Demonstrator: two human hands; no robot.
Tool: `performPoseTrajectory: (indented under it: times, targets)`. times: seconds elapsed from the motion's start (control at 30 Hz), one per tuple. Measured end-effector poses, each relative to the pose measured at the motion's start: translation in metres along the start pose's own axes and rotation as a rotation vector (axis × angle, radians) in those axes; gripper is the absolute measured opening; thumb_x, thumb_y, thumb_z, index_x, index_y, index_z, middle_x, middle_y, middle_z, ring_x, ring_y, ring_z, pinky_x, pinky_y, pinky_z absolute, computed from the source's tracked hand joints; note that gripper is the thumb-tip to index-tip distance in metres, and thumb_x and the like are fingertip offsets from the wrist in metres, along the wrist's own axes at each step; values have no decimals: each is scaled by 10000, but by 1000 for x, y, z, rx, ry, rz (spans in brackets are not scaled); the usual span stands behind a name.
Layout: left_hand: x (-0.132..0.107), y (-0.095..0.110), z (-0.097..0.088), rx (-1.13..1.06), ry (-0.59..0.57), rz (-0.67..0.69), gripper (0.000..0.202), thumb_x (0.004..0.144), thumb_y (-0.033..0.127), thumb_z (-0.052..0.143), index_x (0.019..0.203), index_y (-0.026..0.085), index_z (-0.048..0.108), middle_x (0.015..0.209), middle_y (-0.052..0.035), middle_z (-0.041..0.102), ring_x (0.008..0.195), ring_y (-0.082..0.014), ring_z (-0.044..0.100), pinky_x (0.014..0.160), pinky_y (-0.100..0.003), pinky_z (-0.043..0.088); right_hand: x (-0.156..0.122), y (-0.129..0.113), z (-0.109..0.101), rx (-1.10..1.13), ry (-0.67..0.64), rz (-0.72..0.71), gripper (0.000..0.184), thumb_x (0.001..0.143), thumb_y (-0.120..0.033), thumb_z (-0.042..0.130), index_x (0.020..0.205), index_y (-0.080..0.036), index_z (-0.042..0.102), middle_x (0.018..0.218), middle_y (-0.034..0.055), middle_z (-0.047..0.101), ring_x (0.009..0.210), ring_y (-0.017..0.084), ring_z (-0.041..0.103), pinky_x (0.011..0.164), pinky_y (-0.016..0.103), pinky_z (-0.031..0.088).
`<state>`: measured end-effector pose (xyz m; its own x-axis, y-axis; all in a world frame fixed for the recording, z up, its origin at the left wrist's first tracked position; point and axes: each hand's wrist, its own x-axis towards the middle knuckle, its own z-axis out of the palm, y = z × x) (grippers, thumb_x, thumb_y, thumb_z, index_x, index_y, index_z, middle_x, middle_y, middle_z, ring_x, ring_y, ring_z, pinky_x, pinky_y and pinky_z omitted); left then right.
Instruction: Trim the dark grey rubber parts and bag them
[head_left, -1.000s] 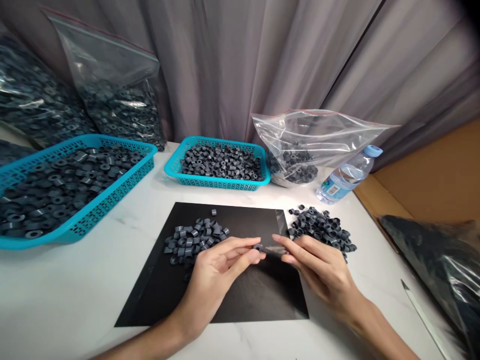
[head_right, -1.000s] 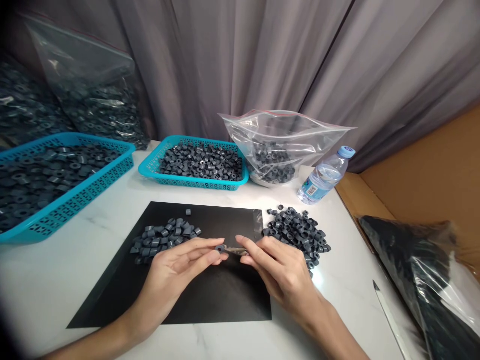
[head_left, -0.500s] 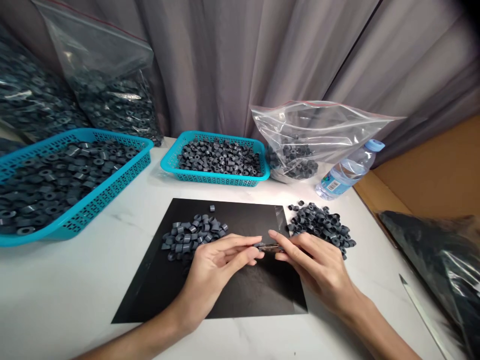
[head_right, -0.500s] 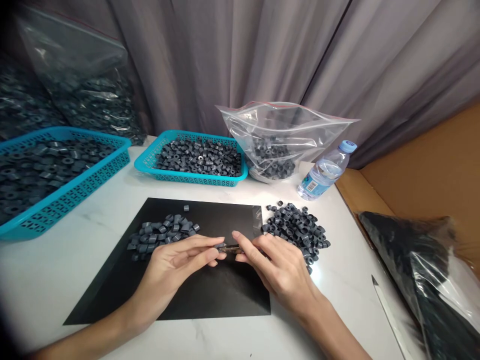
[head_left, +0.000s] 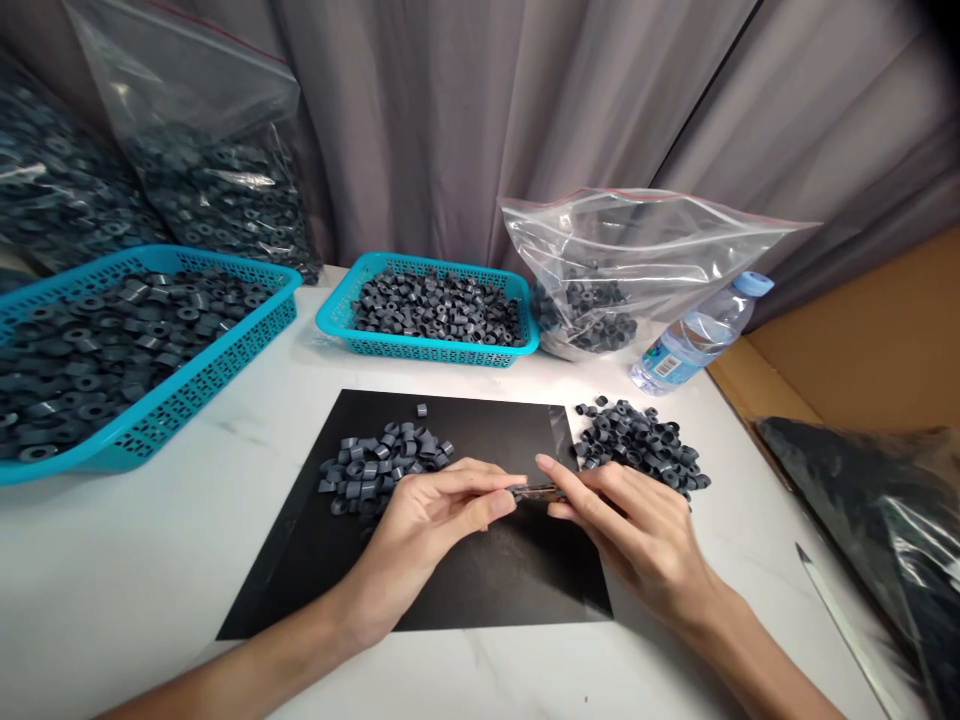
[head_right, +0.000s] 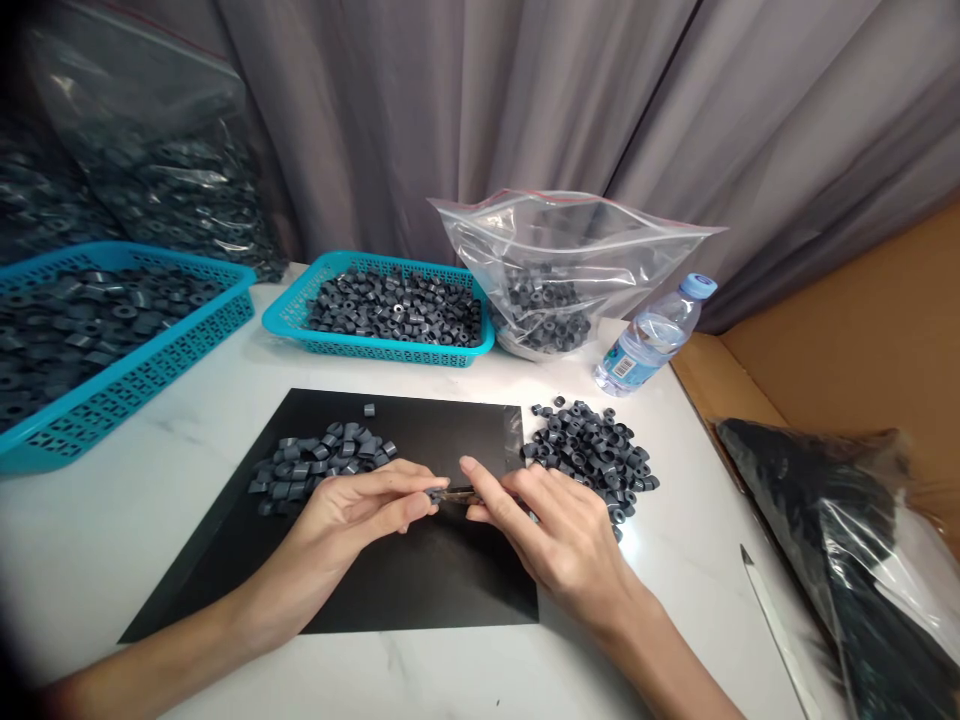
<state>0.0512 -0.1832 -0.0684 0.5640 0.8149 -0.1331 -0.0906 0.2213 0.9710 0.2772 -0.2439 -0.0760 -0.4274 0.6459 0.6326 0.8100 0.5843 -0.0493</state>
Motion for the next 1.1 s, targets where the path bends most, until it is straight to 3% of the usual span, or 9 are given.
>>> performPoseTrajectory:
  times: [0.27,0.63,0.93,1.1]
  targets:
    - [-1,-2,-3,-16,-54,-26,130,881,305,733,955,283,837,828,1,613,809,-130,518,783,-255,390,-2,-1,-1,-78,-24,-43,464,1024,-148,625,1471,-99,512,840,34,636,696,136,519,664,282,412]
    - [-1,-3,-5,-1,-61,-56,163,885,328,709,989,305,833,770,18,524,762,-134,454,766,-279,339,1,-2,-7,-220,-26,-112,504,1033,-151,606,1510,-81,463,846,32,664,712,148,538,685,296,421]
    - [-1,-3,-5,17,-57,-81,198,872,383,709,1002,294,829,734,14,548,786,-164,460,838,-317,324,2,-2,-7,-213,-23,-124,472,1019,-142,621,1472,-65,510,834,36,665,688,152,515,660,293,412]
    - [0,-3,-4,31,-50,-77,209,862,411,718,979,279,830,683,10,574,797,-186,472,894,-345,321,0,-1,-8,-212,-46,-110,537,1016,-147,629,1519,-81,453,860,38,676,687,156,517,671,299,430]
